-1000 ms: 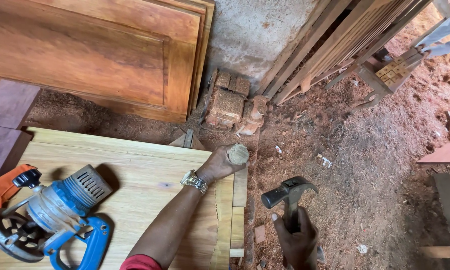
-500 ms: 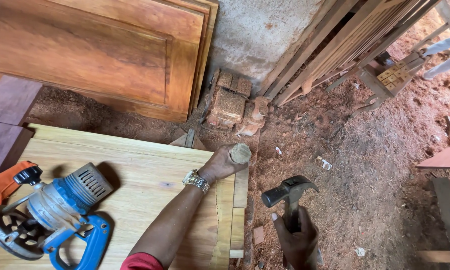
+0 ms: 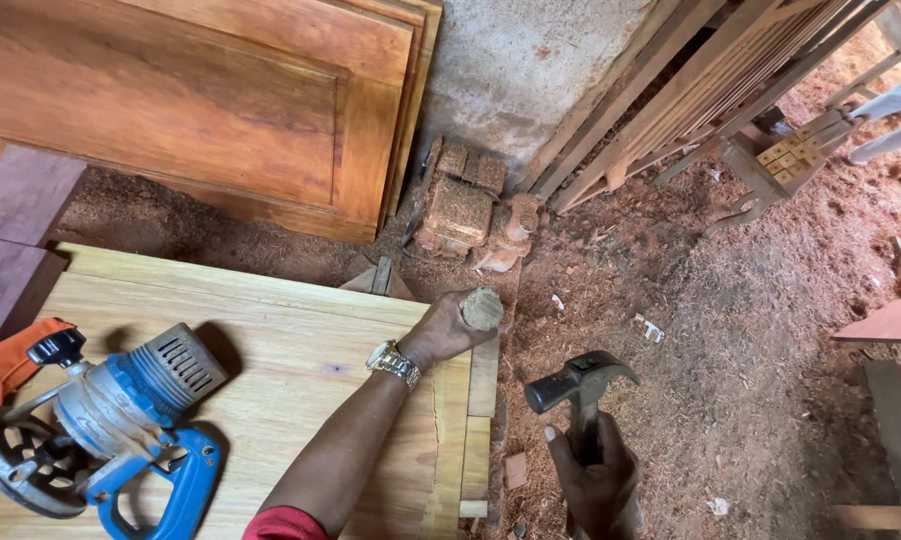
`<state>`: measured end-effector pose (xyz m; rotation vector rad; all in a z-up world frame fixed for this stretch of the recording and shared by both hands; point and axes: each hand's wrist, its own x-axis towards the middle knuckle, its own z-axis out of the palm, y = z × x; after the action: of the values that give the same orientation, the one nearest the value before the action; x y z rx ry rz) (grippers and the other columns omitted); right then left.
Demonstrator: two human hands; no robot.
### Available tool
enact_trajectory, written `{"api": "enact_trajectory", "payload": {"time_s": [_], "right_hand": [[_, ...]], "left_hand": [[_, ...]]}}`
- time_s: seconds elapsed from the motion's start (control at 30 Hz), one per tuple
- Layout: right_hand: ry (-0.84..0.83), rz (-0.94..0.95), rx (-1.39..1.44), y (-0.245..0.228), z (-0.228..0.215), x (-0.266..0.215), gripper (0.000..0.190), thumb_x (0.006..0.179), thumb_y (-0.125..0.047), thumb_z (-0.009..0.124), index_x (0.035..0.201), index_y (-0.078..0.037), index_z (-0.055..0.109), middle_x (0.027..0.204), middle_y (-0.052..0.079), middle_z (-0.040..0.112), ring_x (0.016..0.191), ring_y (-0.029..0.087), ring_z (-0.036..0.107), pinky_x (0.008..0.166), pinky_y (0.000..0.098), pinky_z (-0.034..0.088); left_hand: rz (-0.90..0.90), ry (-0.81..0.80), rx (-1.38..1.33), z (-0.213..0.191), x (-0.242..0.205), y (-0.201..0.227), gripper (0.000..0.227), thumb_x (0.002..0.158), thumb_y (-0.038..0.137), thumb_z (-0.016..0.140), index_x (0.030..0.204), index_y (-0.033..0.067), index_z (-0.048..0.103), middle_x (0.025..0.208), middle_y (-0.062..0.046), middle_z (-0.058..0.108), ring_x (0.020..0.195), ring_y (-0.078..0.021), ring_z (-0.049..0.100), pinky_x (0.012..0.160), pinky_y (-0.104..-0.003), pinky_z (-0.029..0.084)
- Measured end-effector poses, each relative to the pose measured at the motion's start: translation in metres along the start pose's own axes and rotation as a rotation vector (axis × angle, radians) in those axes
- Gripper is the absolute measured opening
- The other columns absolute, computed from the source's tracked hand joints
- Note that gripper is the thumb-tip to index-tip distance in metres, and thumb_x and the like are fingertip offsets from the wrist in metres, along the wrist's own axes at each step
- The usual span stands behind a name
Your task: The person holds a round wooden block against the edge of a wooden panel on the workbench and repeatedly strikes it with a claw hammer, driving a small wooden strip into the panel edge. They reposition the block and continue hammering along the edge throughout the clip.
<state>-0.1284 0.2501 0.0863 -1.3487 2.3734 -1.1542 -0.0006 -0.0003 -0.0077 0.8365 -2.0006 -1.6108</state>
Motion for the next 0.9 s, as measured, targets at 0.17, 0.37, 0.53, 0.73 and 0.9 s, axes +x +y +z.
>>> {"api": "enact_trajectory", "payload": {"time_s": [0.17,0.37,0.53,0.73,0.9], "right_hand": [[-0.237,0.309,0.139,-0.018,-0.002,0.012,0.027,0.079,-0.009,0.078,0.097,-0.002,0.058,0.057,0.004,0.063,0.042,0.014,0.061,0.037,0.0304,0.05],[-0.115,-0.159,0.169,-0.065,-0.011,0.029,0.038,0.085,-0.011,0.068,0.119,0.0,0.054,0.067,0.001,0.069,0.048,0.009,0.067,0.042,0.0265,0.056],[-0.217,-0.187,0.304,-0.043,0.029,0.041,0.041,0.092,-0.008,0.062,0.129,0.004,0.048,0.069,0.004,0.06,0.049,0.013,0.059,0.037,0.0275,0.052],[-0.515,0.046,-0.166,-0.036,0.042,0.056,0.024,0.092,-0.004,0.054,0.116,-0.004,0.055,0.065,0.005,0.065,0.042,0.012,0.06,0.033,0.0285,0.049],[-0.233,-0.194,0.085,-0.062,0.01,0.052,0.013,0.089,-0.012,0.067,0.097,-0.003,0.062,0.064,0.006,0.066,0.041,0.011,0.058,0.031,0.0267,0.047]], "left_hand": [[0.039,0.01,-0.022,0.003,-0.005,-0.006,0.049,0.078,0.024,0.083,0.12,0.0056,0.067,0.111,-0.009,0.077,0.101,-0.0175,0.073,0.095,-0.032,0.058],[-0.006,-0.117,-0.669,0.025,0.018,-0.067,0.056,0.08,0.011,0.08,0.13,0.0033,0.056,0.124,-0.01,0.068,0.115,-0.0191,0.065,0.106,-0.035,0.053],[-0.098,-0.136,-0.918,0.028,0.032,-0.087,0.057,0.079,0.007,0.079,0.13,0.0034,0.053,0.121,-0.011,0.067,0.114,-0.0194,0.065,0.106,-0.039,0.054],[0.012,-0.085,-0.389,0.005,0.011,-0.03,0.043,0.083,0.017,0.081,0.12,0.005,0.063,0.108,-0.008,0.074,0.104,-0.0172,0.071,0.098,-0.035,0.057],[-0.031,-0.046,-0.101,0.009,0.014,-0.027,0.047,0.08,0.018,0.084,0.12,0.0042,0.063,0.107,-0.006,0.074,0.1,-0.0157,0.071,0.097,-0.032,0.057]]}}
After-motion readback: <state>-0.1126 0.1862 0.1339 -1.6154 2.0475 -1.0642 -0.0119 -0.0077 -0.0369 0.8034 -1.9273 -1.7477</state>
